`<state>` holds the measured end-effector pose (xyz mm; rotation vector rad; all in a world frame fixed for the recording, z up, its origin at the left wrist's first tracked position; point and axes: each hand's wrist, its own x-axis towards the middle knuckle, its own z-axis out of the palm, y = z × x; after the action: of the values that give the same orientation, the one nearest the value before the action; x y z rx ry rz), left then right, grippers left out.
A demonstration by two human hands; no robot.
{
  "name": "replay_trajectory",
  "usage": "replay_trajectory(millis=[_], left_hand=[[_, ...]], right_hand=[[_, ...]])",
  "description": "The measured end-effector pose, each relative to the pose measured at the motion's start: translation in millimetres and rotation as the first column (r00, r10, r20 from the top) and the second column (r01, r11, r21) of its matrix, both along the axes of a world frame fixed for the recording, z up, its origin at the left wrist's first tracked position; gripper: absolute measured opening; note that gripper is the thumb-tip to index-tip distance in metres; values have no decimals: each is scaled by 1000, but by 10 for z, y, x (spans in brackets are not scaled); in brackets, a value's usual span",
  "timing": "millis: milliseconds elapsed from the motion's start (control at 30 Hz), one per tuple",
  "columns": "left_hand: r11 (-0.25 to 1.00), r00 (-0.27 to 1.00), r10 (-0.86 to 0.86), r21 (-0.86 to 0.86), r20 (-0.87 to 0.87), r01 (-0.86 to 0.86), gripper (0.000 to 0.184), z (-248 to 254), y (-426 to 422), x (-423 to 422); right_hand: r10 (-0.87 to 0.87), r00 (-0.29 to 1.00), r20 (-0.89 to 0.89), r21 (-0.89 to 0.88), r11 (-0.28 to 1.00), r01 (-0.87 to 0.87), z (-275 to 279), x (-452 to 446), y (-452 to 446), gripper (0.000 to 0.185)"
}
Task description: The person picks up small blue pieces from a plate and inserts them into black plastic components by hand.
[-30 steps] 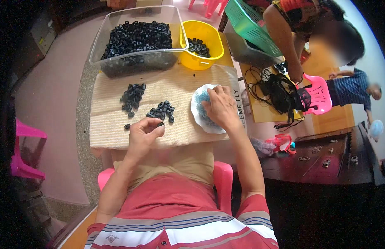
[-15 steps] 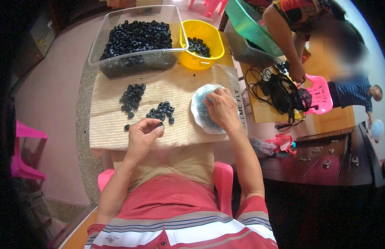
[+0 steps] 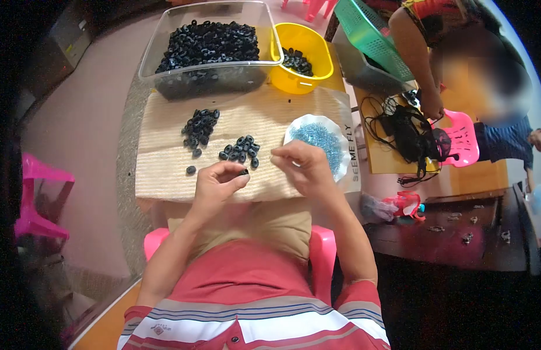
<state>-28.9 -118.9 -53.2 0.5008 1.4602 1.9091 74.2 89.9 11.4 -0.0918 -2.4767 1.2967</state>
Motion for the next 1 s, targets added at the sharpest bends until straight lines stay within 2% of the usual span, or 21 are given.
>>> replay_trajectory(millis=[100, 167, 267, 433, 633, 800, 933, 1000], left_hand=[[999, 1000, -21, 30, -20, 22, 17, 2, -4, 17], [999, 998, -38, 35, 51, 36, 17, 68, 2, 49], [997, 996, -60, 49, 73, 56, 16, 87, -19, 58], [996, 995, -80, 47, 56, 78, 15, 112, -29, 48], [995, 995, -79, 59, 56, 76, 13, 109, -29, 46], [996, 997, -78, 52, 14, 77, 12, 99, -36, 47], [989, 998, -51, 143, 43, 45, 16, 84, -15, 40], [989, 1000, -3, 147, 5, 3, 17, 67, -14, 32]], right_hand=[[24, 983, 184, -116, 993, -2, 62, -40, -200, 10], [57, 961, 269, -219, 976, 4, 13, -53, -261, 13], [49, 943, 328, -161, 987, 5, 15, -81, -293, 16], [82, 931, 356, -290, 957, 26, -63, -76, -256, 15], [94, 943, 318, -317, 948, 13, -157, -102, -286, 16], [173, 914, 368, -484, 875, 30, -172, -156, -269, 17], [266, 867, 421, -589, 807, 38, -82, -264, -245, 17], [261, 861, 436, -522, 853, 6, -5, -355, -225, 17]])
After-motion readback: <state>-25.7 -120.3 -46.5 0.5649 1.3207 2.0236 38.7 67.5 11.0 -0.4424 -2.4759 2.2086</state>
